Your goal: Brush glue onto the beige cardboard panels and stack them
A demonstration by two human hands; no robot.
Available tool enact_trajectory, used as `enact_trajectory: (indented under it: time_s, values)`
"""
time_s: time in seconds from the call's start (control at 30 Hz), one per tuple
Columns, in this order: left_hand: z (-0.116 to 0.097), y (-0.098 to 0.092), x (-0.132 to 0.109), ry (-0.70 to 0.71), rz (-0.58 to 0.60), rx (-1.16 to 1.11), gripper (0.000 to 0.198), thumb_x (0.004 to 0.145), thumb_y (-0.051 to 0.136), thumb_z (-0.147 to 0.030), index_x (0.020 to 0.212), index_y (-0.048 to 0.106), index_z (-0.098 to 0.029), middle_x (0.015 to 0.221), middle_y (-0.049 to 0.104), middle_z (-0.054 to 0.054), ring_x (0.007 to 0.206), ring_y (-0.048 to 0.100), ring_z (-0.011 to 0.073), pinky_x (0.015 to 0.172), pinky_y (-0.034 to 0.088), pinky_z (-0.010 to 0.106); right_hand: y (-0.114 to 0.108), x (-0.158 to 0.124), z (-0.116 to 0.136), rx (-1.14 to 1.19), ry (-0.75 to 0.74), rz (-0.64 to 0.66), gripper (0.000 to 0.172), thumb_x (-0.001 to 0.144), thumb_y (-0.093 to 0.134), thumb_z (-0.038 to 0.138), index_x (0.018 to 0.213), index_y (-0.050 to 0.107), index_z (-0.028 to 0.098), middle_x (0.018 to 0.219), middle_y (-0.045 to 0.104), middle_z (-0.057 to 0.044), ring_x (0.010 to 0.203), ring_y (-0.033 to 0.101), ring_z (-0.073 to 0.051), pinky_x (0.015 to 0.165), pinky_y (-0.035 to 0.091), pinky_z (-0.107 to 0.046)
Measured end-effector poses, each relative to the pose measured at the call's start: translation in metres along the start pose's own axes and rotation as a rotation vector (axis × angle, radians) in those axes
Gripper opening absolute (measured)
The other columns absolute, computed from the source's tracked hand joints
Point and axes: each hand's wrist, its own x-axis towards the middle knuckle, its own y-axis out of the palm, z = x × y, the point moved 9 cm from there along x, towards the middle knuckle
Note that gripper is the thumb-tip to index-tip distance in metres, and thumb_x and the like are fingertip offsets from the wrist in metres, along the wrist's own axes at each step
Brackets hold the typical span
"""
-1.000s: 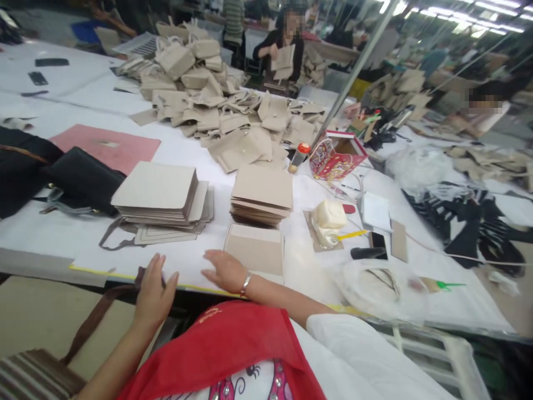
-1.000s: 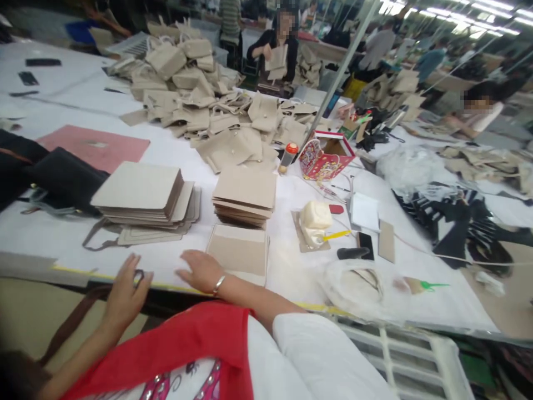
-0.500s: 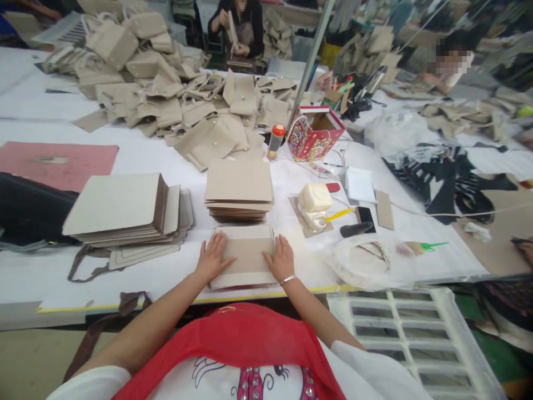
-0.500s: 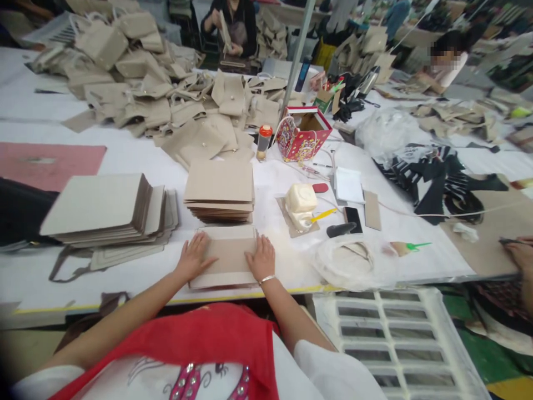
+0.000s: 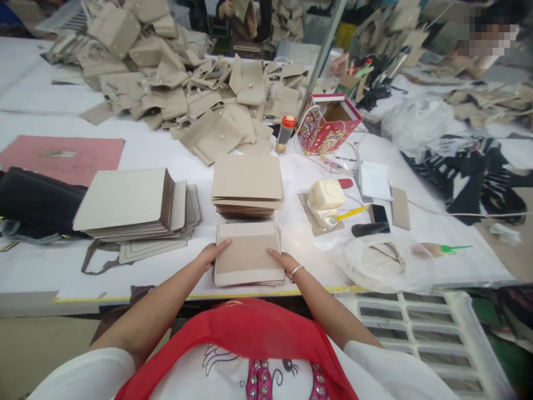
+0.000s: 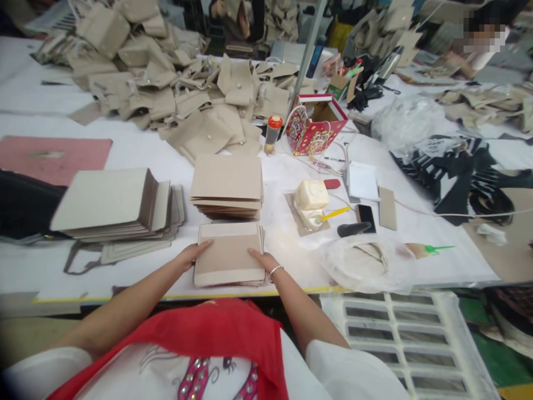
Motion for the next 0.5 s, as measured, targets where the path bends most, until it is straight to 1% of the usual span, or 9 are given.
enact_trajectory:
  time_s: [0.13, 0.23, 0.33, 0.43, 0.5]
  values:
    - [0.004, -0.004, -0.002, 0.004, 0.057, -0.047, 0.061, 0.053, 0.076, -0.049, 0.094, 0.061, -0.007, 0.097, 0.066, 0.019, 0.087, 0.063, 0.0278, 0.079, 0.047, 0.038, 0.017, -0.009, -0.006, 0.034, 0.017, 0.098, 0.054, 0.069, 0.063, 0.051, 0.102, 0.059, 0.008, 0.109, 0.062, -0.017, 0.094, 0.063, -0.022, 0.087, 0.050, -0.034]
    - [0.001, -0.006, -0.011, 0.101, 0.097, -0.122, 0.064, 0.051, 0.078, -0.044, 0.101, 0.059, -0.009, 0.095, 0.067, 0.017, 0.086, 0.063, 0.0279, 0.080, 0.047, 0.040, 0.027, -0.019, 0.001, -0.019, -0.079, 0.100, 0.055, 0.069, 0.064, 0.048, 0.110, 0.056, 0.012, 0.113, 0.061, -0.014, 0.098, 0.061, -0.022, 0.088, 0.050, -0.036]
    - [-0.010, -0.015, -0.030, 0.264, 0.091, -0.133, 0.068, 0.049, 0.080, -0.037, 0.107, 0.056, -0.011, 0.097, 0.066, 0.014, 0.091, 0.061, 0.0285, 0.083, 0.046, 0.042, 0.035, -0.038, 0.018, -0.133, -0.247, 0.087, 0.059, 0.067, 0.065, 0.046, 0.115, 0.051, 0.015, 0.115, 0.060, -0.012, 0.101, 0.059, -0.024, 0.088, 0.049, -0.040]
    - [-0.030, -0.032, -0.058, 0.492, 0.023, -0.075, 0.076, 0.047, 0.081, -0.029, 0.115, 0.051, -0.014, 0.107, 0.062, 0.011, 0.103, 0.055, 0.0280, 0.093, 0.040, 0.042, 0.033, -0.060, 0.038, -0.315, -0.415, -0.014, 0.065, 0.059, 0.072, 0.042, 0.115, 0.050, 0.018, 0.114, 0.059, -0.012, 0.104, 0.056, -0.027, 0.092, 0.045, -0.044]
    - [-0.041, -0.041, -0.078, 0.640, 0.012, -0.040, 0.086, 0.045, 0.082, -0.023, 0.122, 0.044, -0.017, 0.115, 0.058, 0.010, 0.111, 0.050, 0.0270, 0.099, 0.035, 0.041, 0.027, -0.068, 0.041, -0.417, -0.406, -0.114, 0.063, 0.051, 0.076, 0.038, 0.108, 0.054, 0.022, 0.115, 0.059, -0.012, 0.108, 0.053, -0.029, 0.096, 0.042, -0.042]
